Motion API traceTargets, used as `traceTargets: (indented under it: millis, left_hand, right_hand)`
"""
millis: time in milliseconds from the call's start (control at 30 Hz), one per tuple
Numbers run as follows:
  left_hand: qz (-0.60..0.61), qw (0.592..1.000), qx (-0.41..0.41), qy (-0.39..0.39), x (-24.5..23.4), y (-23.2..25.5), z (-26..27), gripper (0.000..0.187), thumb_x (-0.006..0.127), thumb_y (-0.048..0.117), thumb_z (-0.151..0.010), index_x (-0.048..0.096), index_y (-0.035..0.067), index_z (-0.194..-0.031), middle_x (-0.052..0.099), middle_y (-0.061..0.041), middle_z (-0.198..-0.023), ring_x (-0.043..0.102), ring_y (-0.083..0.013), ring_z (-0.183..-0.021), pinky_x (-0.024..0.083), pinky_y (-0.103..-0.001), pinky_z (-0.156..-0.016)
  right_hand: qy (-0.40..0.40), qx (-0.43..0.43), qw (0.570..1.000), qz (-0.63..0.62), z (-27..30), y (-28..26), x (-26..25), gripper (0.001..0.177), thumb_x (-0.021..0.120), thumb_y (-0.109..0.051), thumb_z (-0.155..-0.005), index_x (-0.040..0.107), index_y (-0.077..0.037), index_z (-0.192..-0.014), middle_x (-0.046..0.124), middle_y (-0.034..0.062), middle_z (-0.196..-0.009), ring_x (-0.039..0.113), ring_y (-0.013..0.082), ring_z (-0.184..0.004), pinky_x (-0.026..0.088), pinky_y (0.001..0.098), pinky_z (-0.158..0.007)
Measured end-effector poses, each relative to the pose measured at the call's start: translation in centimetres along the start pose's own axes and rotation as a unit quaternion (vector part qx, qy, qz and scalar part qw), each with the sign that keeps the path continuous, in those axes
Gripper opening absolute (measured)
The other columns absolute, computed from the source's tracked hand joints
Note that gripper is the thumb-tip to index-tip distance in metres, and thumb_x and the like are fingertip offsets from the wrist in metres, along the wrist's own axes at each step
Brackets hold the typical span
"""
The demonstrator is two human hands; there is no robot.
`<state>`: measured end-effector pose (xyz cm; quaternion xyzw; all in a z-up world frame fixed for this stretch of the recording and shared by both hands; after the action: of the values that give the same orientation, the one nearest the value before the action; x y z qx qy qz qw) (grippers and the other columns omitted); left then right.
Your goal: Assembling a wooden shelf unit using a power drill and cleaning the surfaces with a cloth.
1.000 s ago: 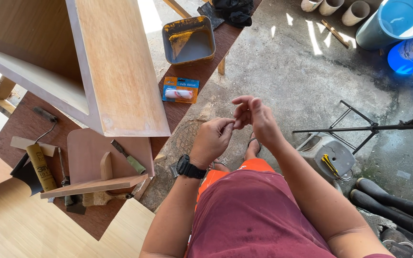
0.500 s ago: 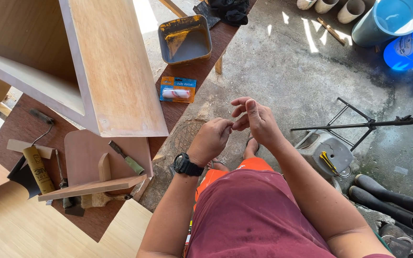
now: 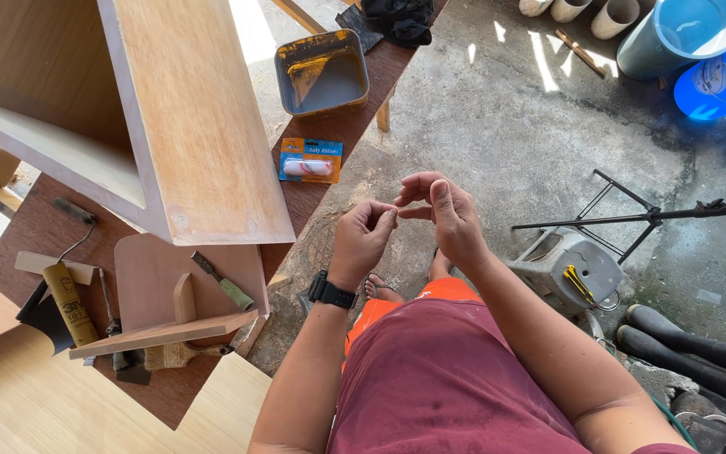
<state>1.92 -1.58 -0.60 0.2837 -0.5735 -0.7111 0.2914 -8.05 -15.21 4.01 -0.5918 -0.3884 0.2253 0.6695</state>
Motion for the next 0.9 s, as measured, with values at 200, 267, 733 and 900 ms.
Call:
traceTargets:
  millis: [200, 267, 733, 900]
  left_hand:
    - [-0.212, 0.961, 0.147, -0.100, -0.5, 2.5, -0.3, 0.002, 0.078, 0.012, -0.092, 0.078, 0.013, -0.093, 0.072, -0.010, -0.076, 0.073, -0.0237, -0.065, 0.057, -0.035, -0.061]
    - [-0.206, 0.955, 0.155, -0.148, -0.3, 3.3, -0.2, 0.005, 0.074, 0.008, -0.096, 0.079, 0.009, -0.097, 0.073, -0.017, -0.082, 0.074, -0.0359, -0.076, 0.058, -0.042, -0.068]
    - [-0.109, 0.984, 0.094, -0.105, 1.5, -1.4, -0.9, 0.008, 0.075, 0.008, -0.091, 0.082, 0.012, -0.092, 0.066, -0.009, -0.071, 0.069, -0.0130, -0.067, 0.053, -0.025, -0.059]
    - [0.037, 0.996, -0.027, -0.080, 2.3, -1.7, -1.3, 0.009, 0.071, 0.003, -0.094, 0.078, 0.006, -0.092, 0.067, 0.000, -0.072, 0.057, -0.0030, -0.073, 0.050, -0.021, -0.062]
  right_hand:
    - [-0.067, 0.034, 0.994, 0.079, -0.2, -0.6, -0.7, 0.065, 0.037, -0.054, -0.117, 0.070, 0.000, -0.132, 0.075, 0.0190, -0.106, 0.077, 0.0264, -0.106, 0.069, 0.0488, -0.078]
    - [-0.073, 0.038, 0.993, 0.089, -0.2, -0.6, -1.0, 0.065, 0.037, -0.055, -0.117, 0.070, 0.000, -0.133, 0.075, 0.0190, -0.107, 0.077, 0.0261, -0.107, 0.069, 0.0483, -0.075]
    - [-0.035, 0.032, 0.997, 0.054, -0.2, -1.2, -1.7, 0.063, 0.037, -0.054, -0.117, 0.070, -0.002, -0.133, 0.078, 0.0163, -0.105, 0.079, 0.0229, -0.104, 0.070, 0.0420, -0.075]
    - [-0.002, 0.003, 0.999, 0.049, -0.1, -1.5, -2.0, 0.059, 0.041, -0.049, -0.118, 0.071, 0.000, -0.129, 0.079, 0.0162, -0.101, 0.079, 0.0228, -0.099, 0.070, 0.0419, -0.081]
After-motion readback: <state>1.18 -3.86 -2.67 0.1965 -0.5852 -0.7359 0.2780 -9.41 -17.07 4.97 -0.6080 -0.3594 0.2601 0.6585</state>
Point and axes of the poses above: each hand's wrist, its own z-axis away from the middle knuckle, its own x-axis out of the palm, y = z × x, the point moved 3 cm from there along -z, towards the middle knuckle
